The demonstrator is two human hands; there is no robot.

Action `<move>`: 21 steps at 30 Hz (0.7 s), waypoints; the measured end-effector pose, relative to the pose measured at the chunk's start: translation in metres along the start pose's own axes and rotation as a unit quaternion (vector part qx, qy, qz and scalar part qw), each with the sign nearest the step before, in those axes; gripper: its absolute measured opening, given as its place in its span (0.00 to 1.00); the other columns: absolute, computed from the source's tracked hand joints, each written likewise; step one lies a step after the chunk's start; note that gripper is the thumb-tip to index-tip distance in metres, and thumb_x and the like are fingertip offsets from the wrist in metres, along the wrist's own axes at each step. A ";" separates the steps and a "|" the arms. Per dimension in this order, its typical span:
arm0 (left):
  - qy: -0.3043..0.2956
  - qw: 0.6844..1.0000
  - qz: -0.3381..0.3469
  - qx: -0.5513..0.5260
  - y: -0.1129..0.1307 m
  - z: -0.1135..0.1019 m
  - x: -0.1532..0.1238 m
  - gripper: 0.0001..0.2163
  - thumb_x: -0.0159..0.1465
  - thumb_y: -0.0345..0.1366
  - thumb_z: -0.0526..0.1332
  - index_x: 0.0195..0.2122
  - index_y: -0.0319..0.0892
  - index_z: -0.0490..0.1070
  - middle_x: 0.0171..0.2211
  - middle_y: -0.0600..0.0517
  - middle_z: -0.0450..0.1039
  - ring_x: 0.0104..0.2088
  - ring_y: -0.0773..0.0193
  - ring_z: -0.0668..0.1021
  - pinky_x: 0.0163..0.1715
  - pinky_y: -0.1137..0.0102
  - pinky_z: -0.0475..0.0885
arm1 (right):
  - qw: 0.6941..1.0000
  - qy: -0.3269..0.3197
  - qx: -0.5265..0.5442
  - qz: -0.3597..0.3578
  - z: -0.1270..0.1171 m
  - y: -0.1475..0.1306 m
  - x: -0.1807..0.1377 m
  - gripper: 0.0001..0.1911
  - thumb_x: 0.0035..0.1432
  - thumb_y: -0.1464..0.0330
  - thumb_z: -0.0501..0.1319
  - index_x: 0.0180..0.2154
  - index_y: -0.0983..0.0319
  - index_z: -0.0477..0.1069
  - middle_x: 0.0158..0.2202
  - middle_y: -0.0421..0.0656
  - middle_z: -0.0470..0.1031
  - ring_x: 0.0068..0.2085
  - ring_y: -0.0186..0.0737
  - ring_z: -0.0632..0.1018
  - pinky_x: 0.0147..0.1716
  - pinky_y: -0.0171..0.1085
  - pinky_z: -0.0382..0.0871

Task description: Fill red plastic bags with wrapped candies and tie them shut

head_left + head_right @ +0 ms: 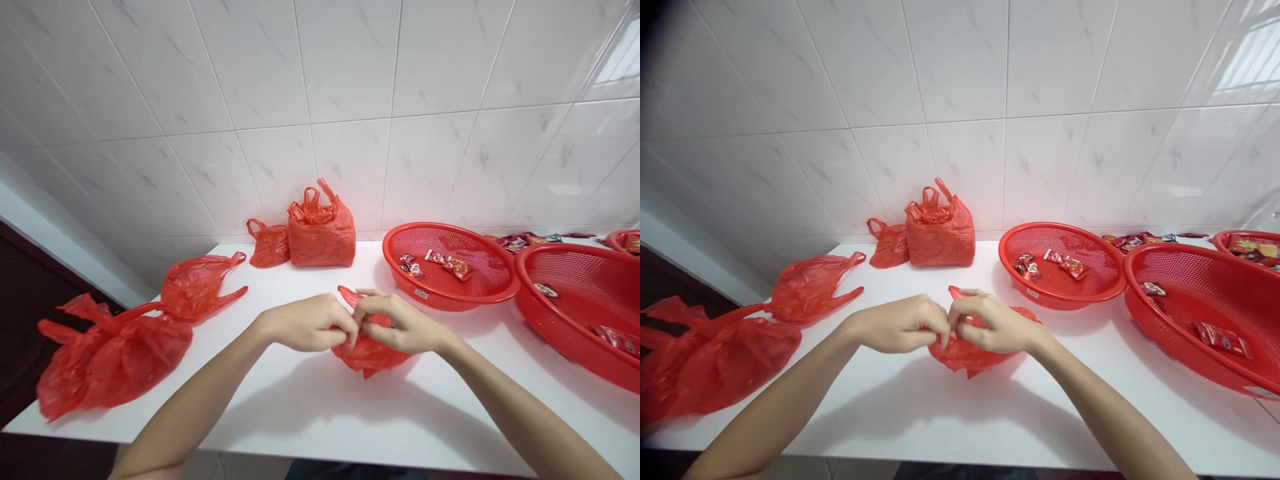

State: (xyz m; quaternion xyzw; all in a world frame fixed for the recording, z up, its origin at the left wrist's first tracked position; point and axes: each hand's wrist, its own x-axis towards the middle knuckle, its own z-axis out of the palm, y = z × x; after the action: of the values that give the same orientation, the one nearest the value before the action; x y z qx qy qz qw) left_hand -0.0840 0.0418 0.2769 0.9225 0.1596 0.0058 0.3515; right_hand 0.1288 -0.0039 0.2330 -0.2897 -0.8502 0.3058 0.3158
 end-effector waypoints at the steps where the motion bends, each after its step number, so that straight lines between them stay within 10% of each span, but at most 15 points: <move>1: -0.027 0.999 -0.002 0.018 0.005 0.003 -0.001 0.13 0.54 0.22 0.51 0.24 0.42 0.73 0.24 0.55 0.74 0.24 0.68 0.72 0.29 0.73 0.66 | 0.998 -0.055 0.014 0.008 -0.005 -0.004 0.004 0.12 0.55 0.77 0.53 0.33 0.59 0.73 0.30 0.37 0.75 0.32 0.35 0.74 0.49 0.45 0.70; 4: -0.072 0.995 -0.022 0.058 0.015 0.010 -0.007 0.10 0.53 0.22 0.52 0.20 0.42 0.62 0.18 0.58 0.63 0.20 0.70 0.64 0.24 0.73 0.60 | 0.974 -0.218 -0.019 0.055 -0.011 -0.015 0.007 0.11 0.52 0.78 0.54 0.33 0.61 0.73 0.26 0.36 0.71 0.26 0.33 0.68 0.29 0.34 0.64; 9: -0.103 0.968 -0.149 0.172 0.023 0.013 -0.015 0.09 0.56 0.25 0.52 0.21 0.43 0.59 0.17 0.57 0.57 0.18 0.66 0.58 0.21 0.68 0.54 | 0.858 -0.379 -0.273 0.215 -0.006 -0.029 -0.004 0.10 0.54 0.74 0.61 0.39 0.62 0.77 0.27 0.42 0.75 0.27 0.40 0.72 0.24 0.34 0.58; 15: -0.057 0.941 -0.251 0.221 0.022 0.006 -0.024 0.14 0.67 0.39 0.50 0.27 0.43 0.69 0.20 0.54 0.65 0.23 0.62 0.67 0.27 0.68 0.59 | 0.808 -0.241 -0.397 0.362 -0.019 -0.005 -0.025 0.31 0.46 0.79 0.66 0.54 0.63 0.73 0.47 0.53 0.79 0.44 0.51 0.81 0.38 0.39 0.70; 21: -0.070 0.942 -0.264 0.198 0.013 0.006 -0.010 0.22 0.72 0.46 0.43 0.31 0.44 0.72 0.26 0.51 0.72 0.26 0.61 0.72 0.27 0.69 0.60 | 0.835 -0.286 -0.371 0.288 -0.009 0.014 -0.025 0.39 0.42 0.75 0.68 0.60 0.59 0.69 0.51 0.51 0.78 0.49 0.53 0.79 0.42 0.41 0.71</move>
State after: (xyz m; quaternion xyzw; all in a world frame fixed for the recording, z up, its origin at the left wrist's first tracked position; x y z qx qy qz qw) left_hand -0.0890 0.0255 0.2818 0.8963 0.3701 -0.1836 0.1615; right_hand 0.1550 -0.0093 0.2197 -0.5164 -0.8306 0.1135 -0.1745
